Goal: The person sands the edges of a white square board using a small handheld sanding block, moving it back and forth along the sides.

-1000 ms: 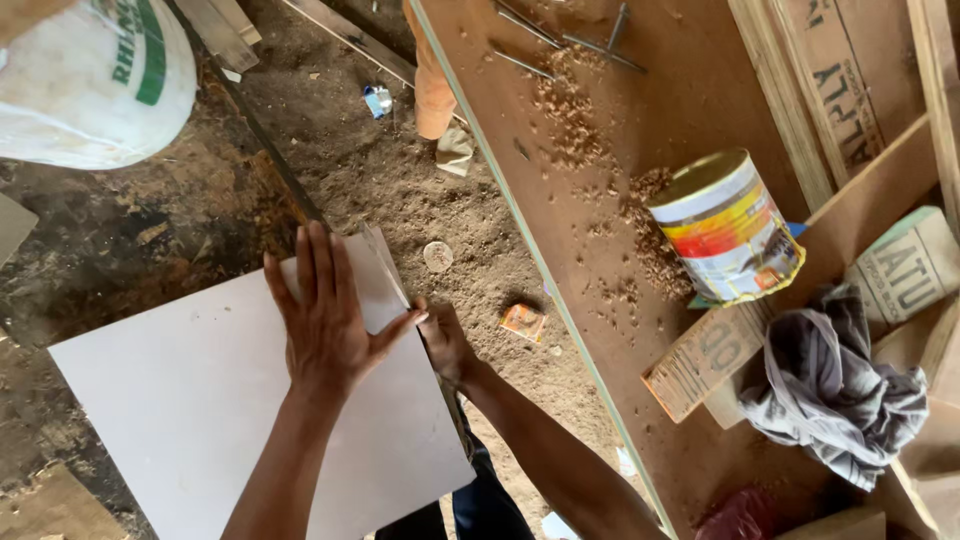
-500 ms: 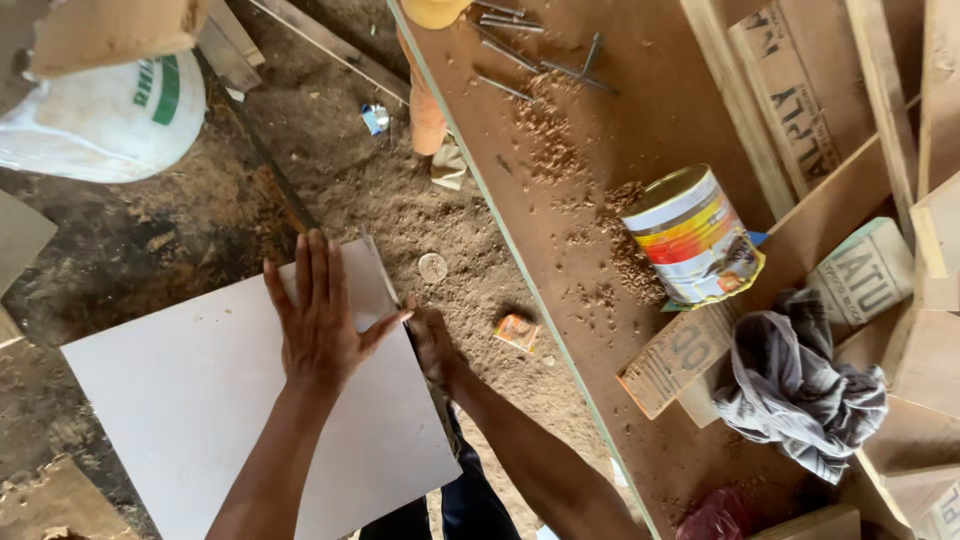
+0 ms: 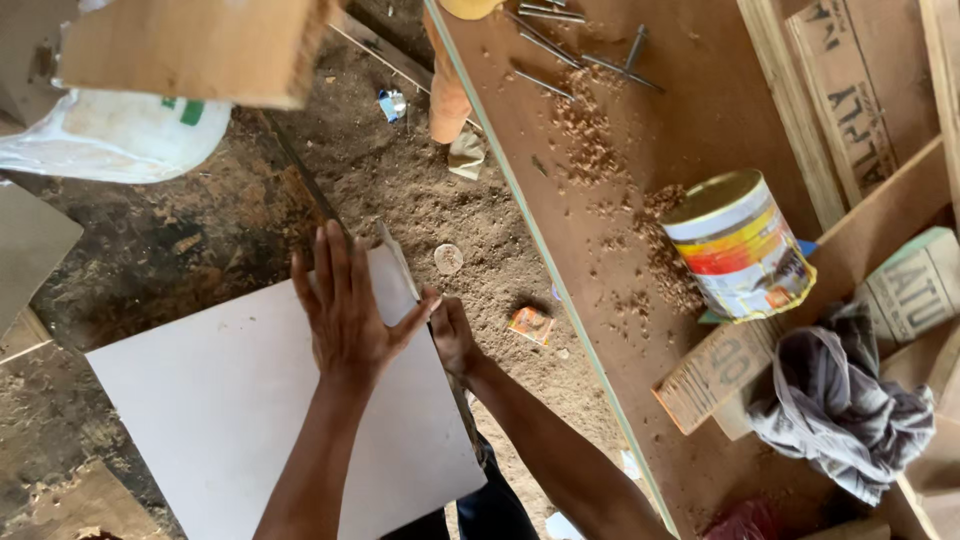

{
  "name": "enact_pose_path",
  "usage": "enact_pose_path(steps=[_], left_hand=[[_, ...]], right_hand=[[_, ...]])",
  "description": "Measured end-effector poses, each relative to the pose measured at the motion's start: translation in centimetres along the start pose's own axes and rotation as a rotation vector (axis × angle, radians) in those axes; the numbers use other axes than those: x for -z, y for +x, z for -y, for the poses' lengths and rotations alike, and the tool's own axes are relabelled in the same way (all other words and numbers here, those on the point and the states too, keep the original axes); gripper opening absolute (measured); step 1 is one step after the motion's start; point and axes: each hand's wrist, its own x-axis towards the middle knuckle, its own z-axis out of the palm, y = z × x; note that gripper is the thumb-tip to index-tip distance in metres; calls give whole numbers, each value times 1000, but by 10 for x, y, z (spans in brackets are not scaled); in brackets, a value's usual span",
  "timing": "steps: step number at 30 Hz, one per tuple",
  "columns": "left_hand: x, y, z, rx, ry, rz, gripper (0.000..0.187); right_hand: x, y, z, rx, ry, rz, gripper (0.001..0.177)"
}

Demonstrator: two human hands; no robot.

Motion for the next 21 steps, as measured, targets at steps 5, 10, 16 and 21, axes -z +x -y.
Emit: enact_pose_path(steps=[5,10,16,21], left_hand=[[1,0,-2,-3,-43,-37,100],[-1,2,-1,-50,0,-59,103],[4,7,2,-47,-66,-112,110],[2,2,-4,58,-21,-55,102]], right_hand=[[-4,-7,-5,-203,121,-93,54],[5,-16,-32,-300,-65,-187,53],[8,7,-39,-13,-176,-166,55],[9,17,-16,-154,-247,-105,63]])
